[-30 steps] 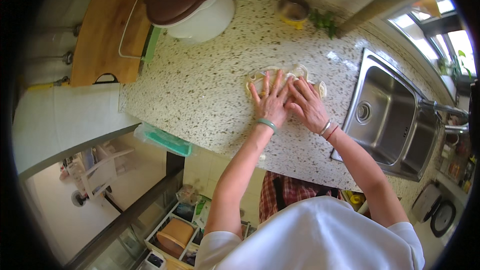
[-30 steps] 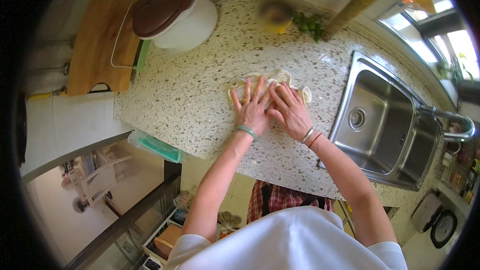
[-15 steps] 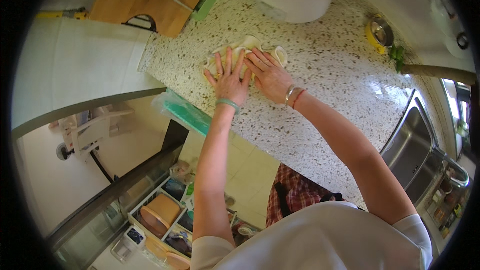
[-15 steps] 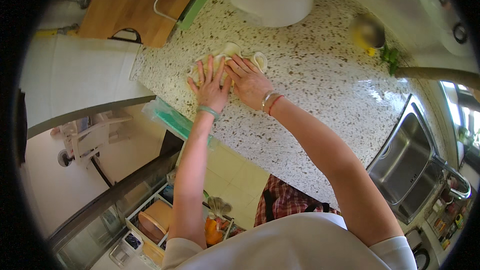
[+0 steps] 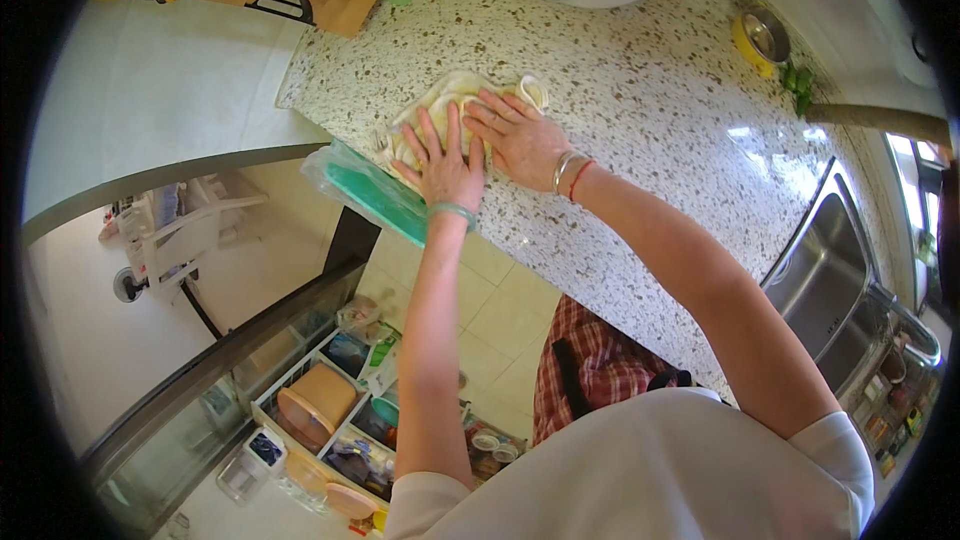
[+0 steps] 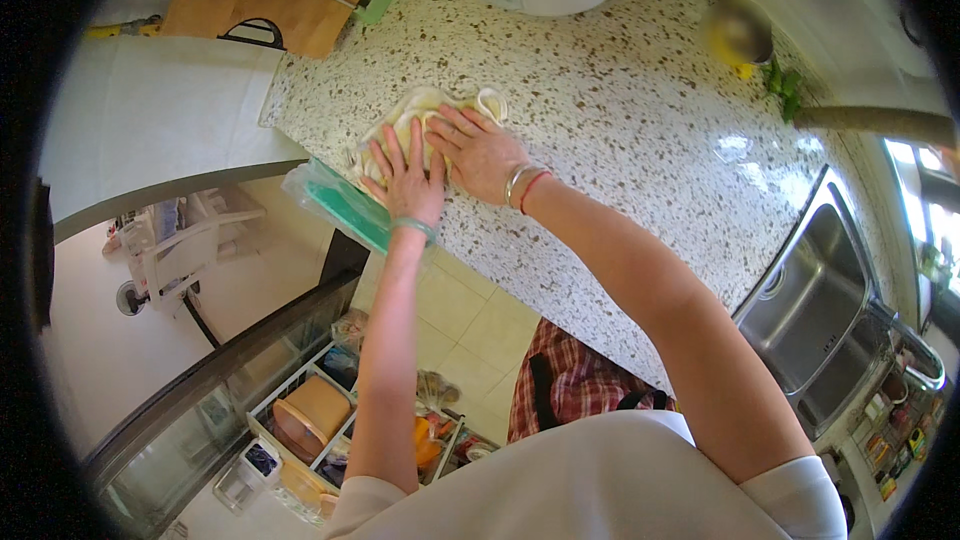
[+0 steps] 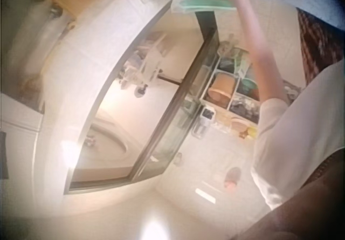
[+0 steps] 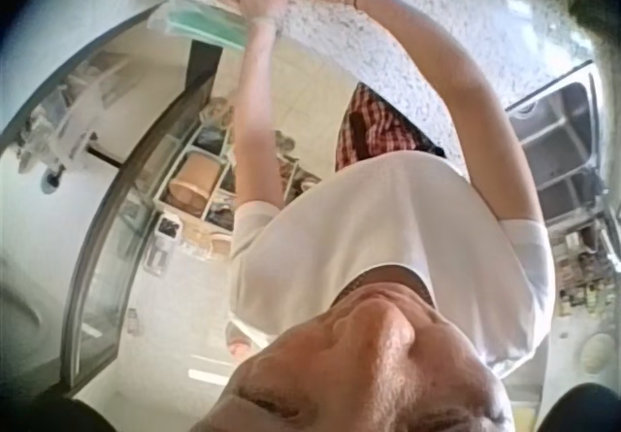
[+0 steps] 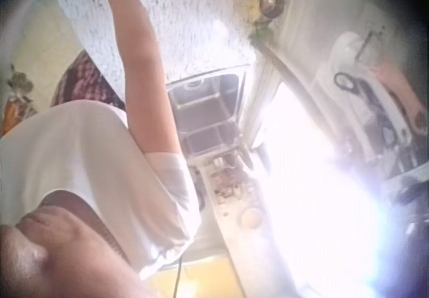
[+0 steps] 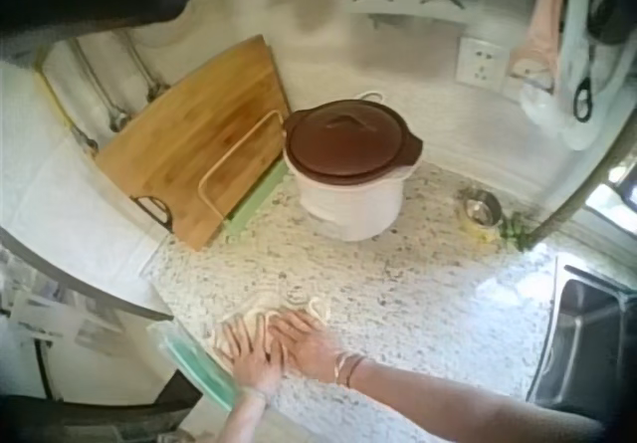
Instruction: The person cleans the kitchen sink and countertop using a cloth and running water. They wipe the sink basin, faucet, and surrounding counter area, then briefly retrieve a potato from a storage bag before returning to wipe the counter and sink again.
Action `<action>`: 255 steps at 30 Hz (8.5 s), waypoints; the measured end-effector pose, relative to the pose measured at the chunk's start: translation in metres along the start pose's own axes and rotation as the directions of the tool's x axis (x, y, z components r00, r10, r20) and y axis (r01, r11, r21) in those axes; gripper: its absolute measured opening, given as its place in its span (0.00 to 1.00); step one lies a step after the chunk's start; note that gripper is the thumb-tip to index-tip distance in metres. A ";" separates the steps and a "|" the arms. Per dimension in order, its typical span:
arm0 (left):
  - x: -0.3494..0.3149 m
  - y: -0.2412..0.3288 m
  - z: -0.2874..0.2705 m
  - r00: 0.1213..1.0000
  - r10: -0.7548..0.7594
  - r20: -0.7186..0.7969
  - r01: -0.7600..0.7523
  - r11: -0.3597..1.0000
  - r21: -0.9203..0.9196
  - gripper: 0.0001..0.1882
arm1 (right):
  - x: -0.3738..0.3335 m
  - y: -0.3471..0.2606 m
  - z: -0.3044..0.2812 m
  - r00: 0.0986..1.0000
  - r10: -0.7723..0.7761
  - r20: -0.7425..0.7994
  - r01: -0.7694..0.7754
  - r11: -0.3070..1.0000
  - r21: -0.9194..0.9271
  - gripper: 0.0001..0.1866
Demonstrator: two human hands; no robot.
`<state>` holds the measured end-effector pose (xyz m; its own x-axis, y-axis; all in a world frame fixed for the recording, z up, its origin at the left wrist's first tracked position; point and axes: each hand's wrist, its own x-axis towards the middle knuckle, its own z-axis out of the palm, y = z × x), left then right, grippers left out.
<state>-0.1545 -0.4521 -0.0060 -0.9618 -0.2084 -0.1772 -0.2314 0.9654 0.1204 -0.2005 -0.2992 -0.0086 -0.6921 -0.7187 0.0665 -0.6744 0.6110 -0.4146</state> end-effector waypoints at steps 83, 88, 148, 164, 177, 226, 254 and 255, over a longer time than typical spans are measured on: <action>-0.492 0.561 0.191 0.125 0.681 0.722 -0.319 0.716 -0.621 0.43 | -0.788 -0.008 -0.077 -0.068 0.912 -0.403 -0.985 0.002 0.171 0.27; -0.495 0.602 0.222 0.191 0.778 0.599 -0.057 0.618 -0.784 0.34 | -0.781 0.035 -0.069 -0.258 0.956 -0.144 -0.901 -0.184 0.394 0.15; -0.311 0.877 0.142 -0.285 0.939 -0.192 -0.710 -0.341 -0.616 0.26 | -0.870 0.333 -0.273 0.380 0.912 0.155 -0.188 -0.088 0.978 0.37; -0.287 0.825 0.165 -0.203 0.964 -0.169 -0.893 -0.253 -0.372 0.19 | -0.868 0.185 -0.248 -0.414 0.840 -0.352 -0.162 0.313 0.936 0.19; -0.170 0.670 0.107 0.204 0.960 -0.191 -0.973 0.177 -0.148 0.17 | -0.799 0.137 -0.228 -0.571 0.667 -0.479 -0.319 0.357 0.878 0.08; -0.231 0.876 0.063 -0.067 0.945 -0.321 -0.987 -0.109 -0.116 0.34 | -0.687 0.258 -0.273 -0.201 0.763 -0.615 -0.395 0.511 0.763 0.14; -0.335 0.848 0.092 0.103 0.920 0.378 0.343 0.324 -0.882 0.26 | -0.874 0.263 -0.332 -0.575 0.565 -0.592 -0.410 0.428 0.806 0.19; -0.343 0.862 0.087 0.051 0.930 0.364 0.337 0.327 -0.883 0.27 | -0.889 0.291 -0.335 -0.541 0.483 -0.689 -0.550 0.416 0.724 0.19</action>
<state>-0.0116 0.4649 0.0734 -0.2109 0.9444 -0.2523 -0.5286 0.1070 0.8421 0.1323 0.6283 0.1160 -0.1286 0.9123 0.3887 0.2861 0.4095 -0.8663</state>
